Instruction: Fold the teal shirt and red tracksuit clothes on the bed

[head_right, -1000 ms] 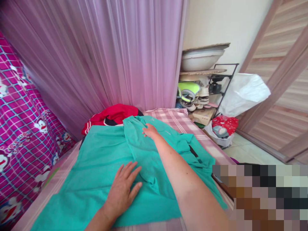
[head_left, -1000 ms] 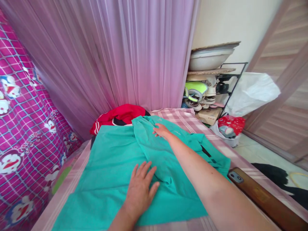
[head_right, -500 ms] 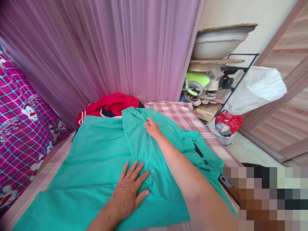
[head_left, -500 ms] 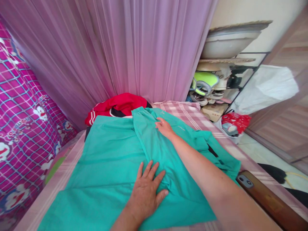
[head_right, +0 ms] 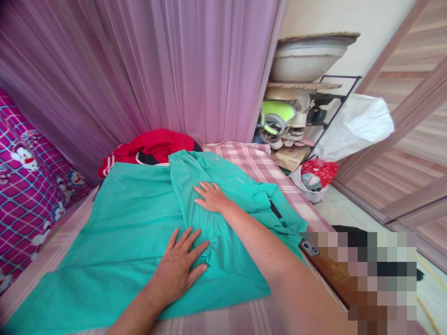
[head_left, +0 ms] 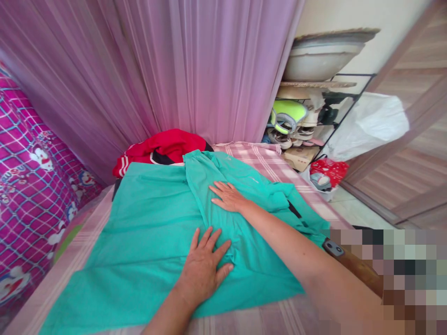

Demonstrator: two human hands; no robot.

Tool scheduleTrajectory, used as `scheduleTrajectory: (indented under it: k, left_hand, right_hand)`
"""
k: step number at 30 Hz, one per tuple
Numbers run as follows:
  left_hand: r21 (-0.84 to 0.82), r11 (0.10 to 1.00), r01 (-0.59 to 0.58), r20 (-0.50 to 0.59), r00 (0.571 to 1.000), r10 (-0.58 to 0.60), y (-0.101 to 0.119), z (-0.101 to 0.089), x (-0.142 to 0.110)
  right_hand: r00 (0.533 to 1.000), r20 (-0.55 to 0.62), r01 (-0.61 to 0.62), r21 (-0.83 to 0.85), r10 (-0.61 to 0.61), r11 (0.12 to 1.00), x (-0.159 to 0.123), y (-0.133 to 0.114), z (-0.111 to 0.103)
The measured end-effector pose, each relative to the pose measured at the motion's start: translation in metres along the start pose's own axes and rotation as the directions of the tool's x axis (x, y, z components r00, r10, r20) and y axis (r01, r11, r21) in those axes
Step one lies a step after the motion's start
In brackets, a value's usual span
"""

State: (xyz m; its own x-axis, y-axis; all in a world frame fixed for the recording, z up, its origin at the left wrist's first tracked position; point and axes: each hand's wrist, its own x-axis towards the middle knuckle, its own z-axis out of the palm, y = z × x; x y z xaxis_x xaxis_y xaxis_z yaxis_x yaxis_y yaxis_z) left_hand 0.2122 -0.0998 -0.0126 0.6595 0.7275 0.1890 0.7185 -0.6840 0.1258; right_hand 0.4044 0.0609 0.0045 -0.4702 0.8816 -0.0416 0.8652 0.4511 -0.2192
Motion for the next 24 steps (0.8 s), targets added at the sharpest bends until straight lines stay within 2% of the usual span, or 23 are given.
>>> scheduleTrajectory:
  k: [5,9,11,13,17,19,21,23,24]
  left_hand:
    - [0.001,1.0,0.013,0.01,1.0,-0.013,0.001,0.0,0.0]
    - [-0.011,1.0,0.026,0.004,1.0,-0.026,0.003,0.001,0.001]
    - [-0.013,0.999,0.033,-0.003,0.999,-0.033,0.003,0.002,0.001]
    - [-0.014,0.999,0.035,-0.015,0.999,-0.035,0.003,0.004,0.001]
    - [-0.021,0.999,0.03,-0.051,0.998,-0.031,0.003,0.009,0.002]
    - [-0.025,0.999,0.039,-0.055,0.998,-0.041,0.003,0.01,0.002]
    - [-0.022,0.999,0.049,-0.046,0.998,-0.05,0.003,0.01,0.003]
    - [-0.012,0.999,0.05,-0.042,0.998,-0.051,0.003,0.009,0.003]
    - [-0.006,0.999,0.049,-0.043,0.998,-0.049,0.003,0.009,0.003]
  right_hand:
    - [0.996,-0.025,-0.085,-0.001,0.085,0.996,0.027,0.006,0.003]
    - [0.991,-0.012,-0.133,-0.017,0.133,0.991,0.016,-0.007,-0.007]
    - [0.993,-0.023,-0.118,-0.021,0.118,0.993,-0.006,-0.018,-0.014]
    - [0.996,-0.06,-0.072,-0.005,0.071,0.997,-0.04,-0.026,-0.015]
    - [0.988,-0.148,-0.037,0.021,0.039,0.999,-0.119,-0.017,0.004]
    - [0.982,-0.149,-0.117,-0.026,0.112,0.993,-0.148,-0.003,0.015]
    - [0.956,-0.185,-0.24,-0.055,0.226,0.969,-0.164,0.006,0.02]
    - [0.933,-0.229,-0.295,-0.05,0.277,0.954,-0.172,0.005,0.018]
    - [0.932,-0.247,-0.283,-0.04,0.265,0.958,-0.175,-0.001,0.017]
